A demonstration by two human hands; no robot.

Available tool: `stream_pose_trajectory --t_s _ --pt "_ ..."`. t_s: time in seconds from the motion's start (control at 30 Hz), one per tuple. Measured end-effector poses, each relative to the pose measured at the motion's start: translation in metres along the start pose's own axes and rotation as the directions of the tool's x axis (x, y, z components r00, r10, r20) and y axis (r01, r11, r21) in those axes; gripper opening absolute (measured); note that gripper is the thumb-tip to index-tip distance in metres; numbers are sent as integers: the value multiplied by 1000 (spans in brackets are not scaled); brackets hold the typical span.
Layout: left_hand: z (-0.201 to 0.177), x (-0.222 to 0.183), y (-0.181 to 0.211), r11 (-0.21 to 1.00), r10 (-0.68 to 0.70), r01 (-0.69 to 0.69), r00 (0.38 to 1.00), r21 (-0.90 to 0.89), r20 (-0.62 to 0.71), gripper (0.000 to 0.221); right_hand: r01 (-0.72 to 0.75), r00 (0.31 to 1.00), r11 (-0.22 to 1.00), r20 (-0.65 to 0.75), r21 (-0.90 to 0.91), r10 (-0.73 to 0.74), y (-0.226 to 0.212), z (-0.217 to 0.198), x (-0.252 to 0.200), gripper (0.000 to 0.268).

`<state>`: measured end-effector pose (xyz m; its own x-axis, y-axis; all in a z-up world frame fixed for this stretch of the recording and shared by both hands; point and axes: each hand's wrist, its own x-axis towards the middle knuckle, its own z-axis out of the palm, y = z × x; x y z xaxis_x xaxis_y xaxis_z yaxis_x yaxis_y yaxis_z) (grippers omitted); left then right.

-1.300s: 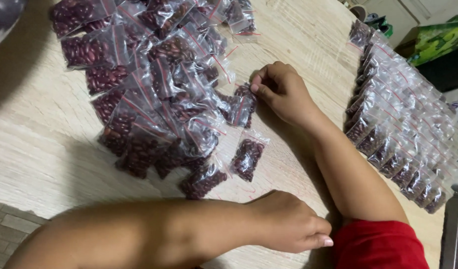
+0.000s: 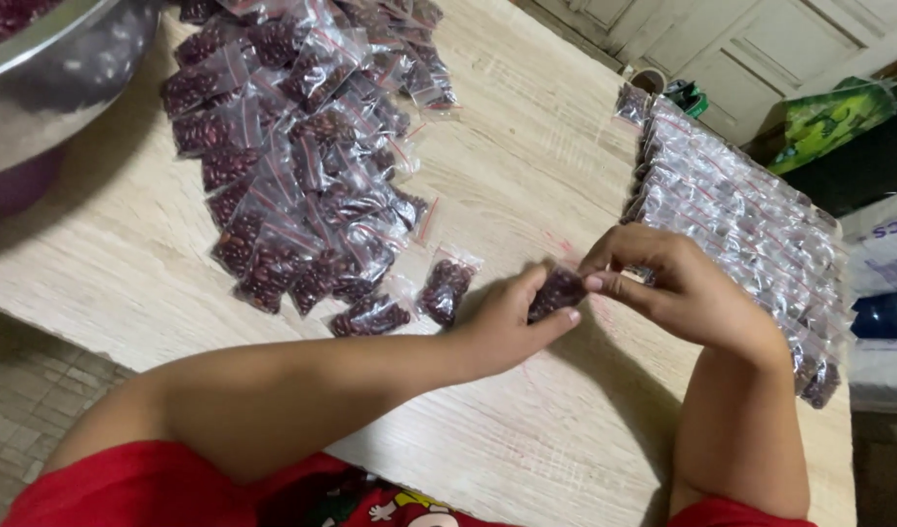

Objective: Organizing small plastic bags filled with red beans into a neat grid on a wooden table.

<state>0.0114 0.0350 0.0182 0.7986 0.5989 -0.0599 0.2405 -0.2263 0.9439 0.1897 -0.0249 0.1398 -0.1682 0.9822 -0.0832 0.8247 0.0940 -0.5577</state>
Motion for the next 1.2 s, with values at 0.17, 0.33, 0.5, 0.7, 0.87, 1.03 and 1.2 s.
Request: stream_pose_trajectory --t_s 0.17,0.33,0.5,0.7,0.87,1.03,1.2 --pt "29 8 -28 949 177 -193 980 -248 -88 30 -29 998 996 -48 88 34 0 10 1 14" --pt "3 0 -3 998 55 -56 998 -30 -20 37 -50 991 999 -124 6 50 4 7 7 13" --pt "-3 -6 1 983 90 -83 995 -161 35 24 -177 964 981 -218 -84 155 19 -60 19 9" --pt "0 -7 -3 980 176 -165 979 -114 99 24 -291 903 877 -412 -384 119 120 -90 80 4" --pt "-6 -8 1 982 169 -155 977 -105 131 20 -382 904 854 -334 -355 266 196 -93 123 7" --pt "-5 -7 0 979 190 -174 968 -108 165 26 -414 910 654 -266 -633 319 267 -106 141 29" --pt "-1 -7 -4 969 229 -214 964 -120 133 22 -418 898 640 -190 -645 396 256 -97 150 33"
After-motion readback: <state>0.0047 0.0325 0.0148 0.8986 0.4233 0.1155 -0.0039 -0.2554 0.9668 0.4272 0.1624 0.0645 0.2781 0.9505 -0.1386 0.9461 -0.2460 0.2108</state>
